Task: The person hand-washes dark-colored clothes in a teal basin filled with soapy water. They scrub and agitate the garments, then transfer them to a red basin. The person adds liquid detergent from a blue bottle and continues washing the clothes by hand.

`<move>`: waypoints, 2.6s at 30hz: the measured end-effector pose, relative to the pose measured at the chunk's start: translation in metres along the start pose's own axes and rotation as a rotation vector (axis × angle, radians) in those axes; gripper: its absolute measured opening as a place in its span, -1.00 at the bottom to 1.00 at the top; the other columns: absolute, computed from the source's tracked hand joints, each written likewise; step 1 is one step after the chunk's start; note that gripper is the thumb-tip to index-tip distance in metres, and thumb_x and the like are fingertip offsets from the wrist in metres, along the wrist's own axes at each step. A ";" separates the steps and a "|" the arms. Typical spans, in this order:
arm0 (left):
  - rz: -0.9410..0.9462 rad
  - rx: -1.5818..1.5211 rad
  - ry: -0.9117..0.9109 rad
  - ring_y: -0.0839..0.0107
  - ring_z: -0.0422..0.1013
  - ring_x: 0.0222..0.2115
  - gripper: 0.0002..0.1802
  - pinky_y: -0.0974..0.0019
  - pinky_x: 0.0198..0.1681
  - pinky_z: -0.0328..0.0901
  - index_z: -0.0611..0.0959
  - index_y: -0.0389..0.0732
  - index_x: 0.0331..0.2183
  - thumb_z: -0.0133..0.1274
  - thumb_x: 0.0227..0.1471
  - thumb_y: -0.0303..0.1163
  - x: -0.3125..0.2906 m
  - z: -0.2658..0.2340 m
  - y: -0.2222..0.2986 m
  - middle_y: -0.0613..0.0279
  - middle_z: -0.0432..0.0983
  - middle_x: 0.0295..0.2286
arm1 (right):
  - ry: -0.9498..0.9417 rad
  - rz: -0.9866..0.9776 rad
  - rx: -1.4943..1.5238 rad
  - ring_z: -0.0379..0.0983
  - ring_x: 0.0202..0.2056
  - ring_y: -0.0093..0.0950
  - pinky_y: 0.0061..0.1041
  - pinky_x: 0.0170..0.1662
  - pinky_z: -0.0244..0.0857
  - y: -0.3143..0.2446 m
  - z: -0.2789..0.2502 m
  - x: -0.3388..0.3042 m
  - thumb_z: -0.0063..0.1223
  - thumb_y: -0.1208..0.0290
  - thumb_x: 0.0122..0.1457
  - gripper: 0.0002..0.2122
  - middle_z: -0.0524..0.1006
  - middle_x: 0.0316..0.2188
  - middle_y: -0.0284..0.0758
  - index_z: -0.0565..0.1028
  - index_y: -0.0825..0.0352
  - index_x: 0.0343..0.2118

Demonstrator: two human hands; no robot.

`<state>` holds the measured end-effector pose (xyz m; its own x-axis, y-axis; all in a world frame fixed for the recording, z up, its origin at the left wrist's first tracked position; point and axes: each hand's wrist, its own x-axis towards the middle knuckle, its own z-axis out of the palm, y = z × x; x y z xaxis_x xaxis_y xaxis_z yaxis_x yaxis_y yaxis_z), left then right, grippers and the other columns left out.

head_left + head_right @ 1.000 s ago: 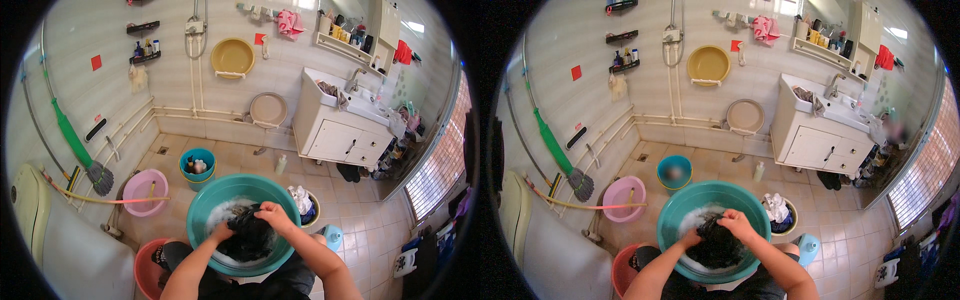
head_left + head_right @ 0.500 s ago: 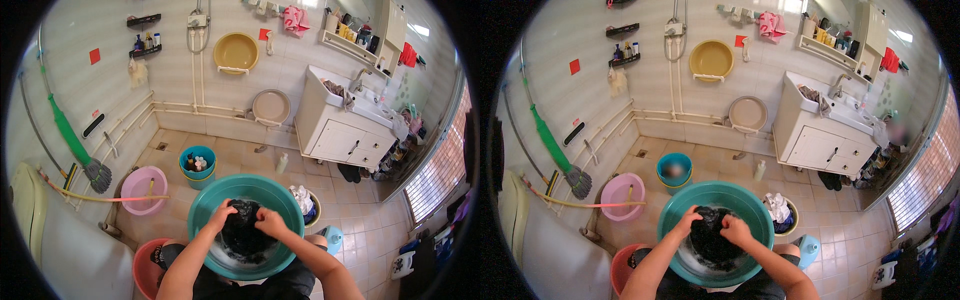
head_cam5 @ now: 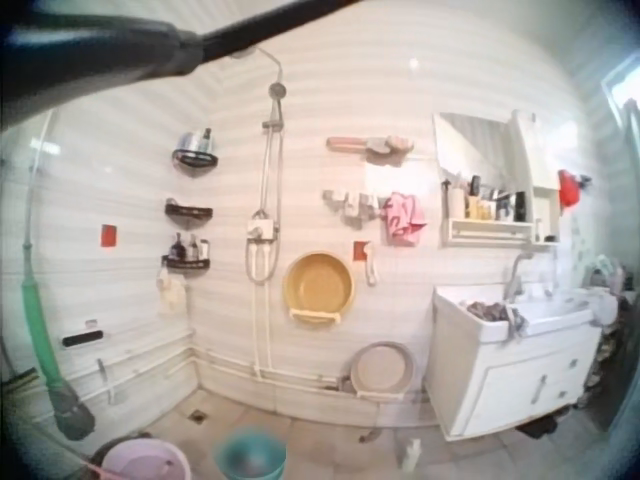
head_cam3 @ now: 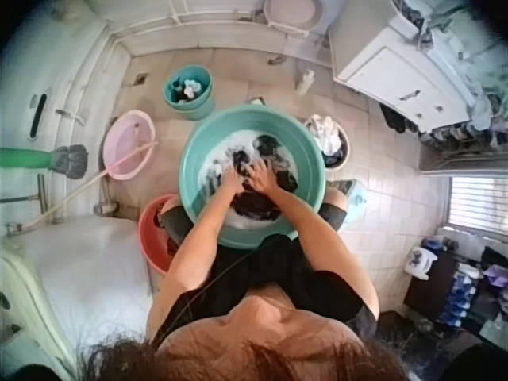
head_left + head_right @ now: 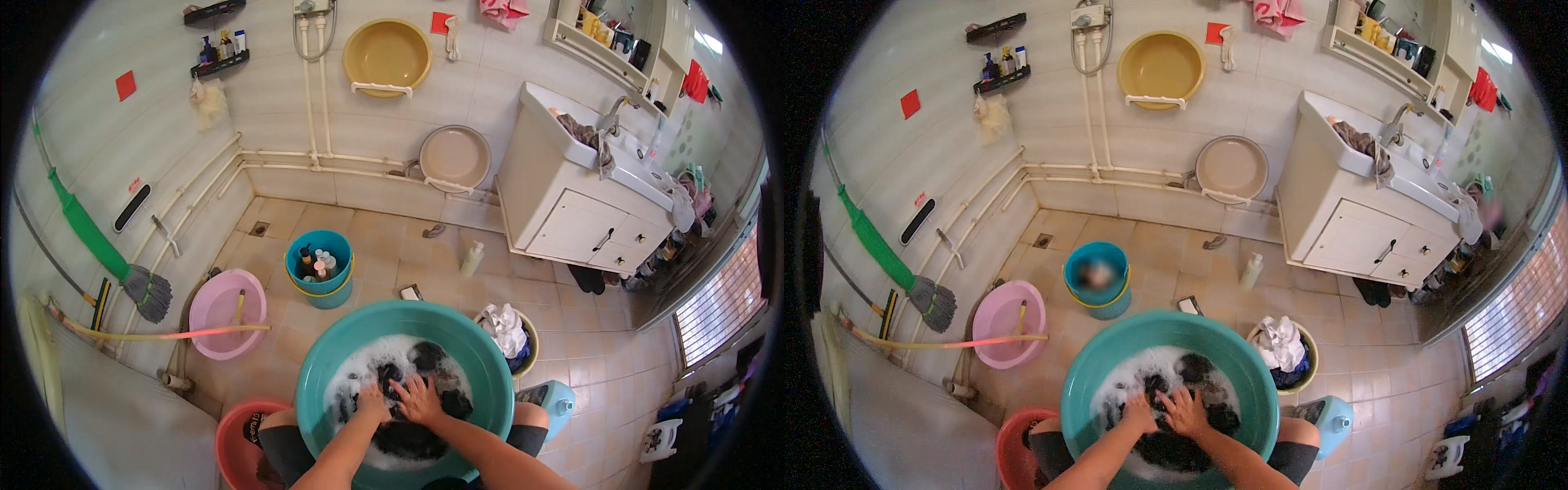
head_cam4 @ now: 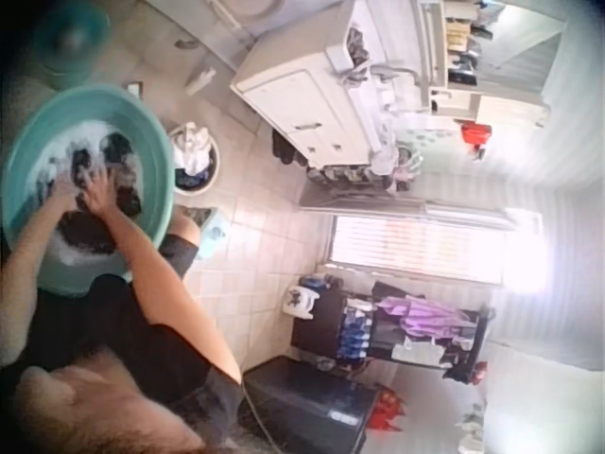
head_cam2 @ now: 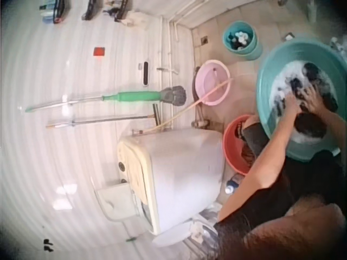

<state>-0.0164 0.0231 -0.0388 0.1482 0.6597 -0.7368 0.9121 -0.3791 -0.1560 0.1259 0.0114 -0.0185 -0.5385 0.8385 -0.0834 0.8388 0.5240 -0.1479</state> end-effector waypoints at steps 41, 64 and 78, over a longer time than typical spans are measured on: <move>0.507 -2.056 1.019 0.50 0.34 -0.52 -0.65 0.48 -0.43 0.25 0.46 -0.23 -0.48 -0.01 -0.47 -0.76 -0.213 -0.124 -0.082 0.32 0.39 -0.55 | 0.339 0.320 0.793 0.36 -0.30 -0.33 -0.41 -0.20 0.22 0.017 -0.075 -0.089 0.15 0.41 -0.32 -0.71 0.42 -0.37 -0.21 0.46 0.31 -0.41; 0.669 -2.875 -0.054 0.15 0.27 -0.15 -0.39 0.15 -0.01 0.10 0.44 -0.23 -0.19 -0.15 -0.14 0.07 -0.115 -0.062 -0.014 0.11 0.37 -0.17 | 0.292 0.199 2.118 0.32 -0.19 -0.42 -0.42 -0.12 0.20 0.000 -0.156 -0.041 -0.16 0.44 -0.06 -0.65 0.37 -0.19 -0.27 0.28 0.36 -0.14; 0.460 -2.433 0.585 0.26 0.34 -0.34 -0.61 0.19 -0.23 0.23 0.45 -0.14 -0.35 -0.27 0.03 -0.03 -0.013 -0.029 0.032 0.21 0.42 -0.36 | 0.433 0.505 0.592 0.41 -0.51 -0.16 -0.26 -0.42 0.31 -0.046 -0.114 -0.007 -0.05 0.13 -0.11 -0.70 0.47 -0.57 -0.11 0.46 0.30 -0.49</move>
<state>0.0214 0.0213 -0.0155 0.0214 0.9592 -0.2819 -0.5640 0.2443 0.7888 0.1002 -0.0020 0.1016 0.0625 0.9944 0.0853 0.7242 0.0136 -0.6894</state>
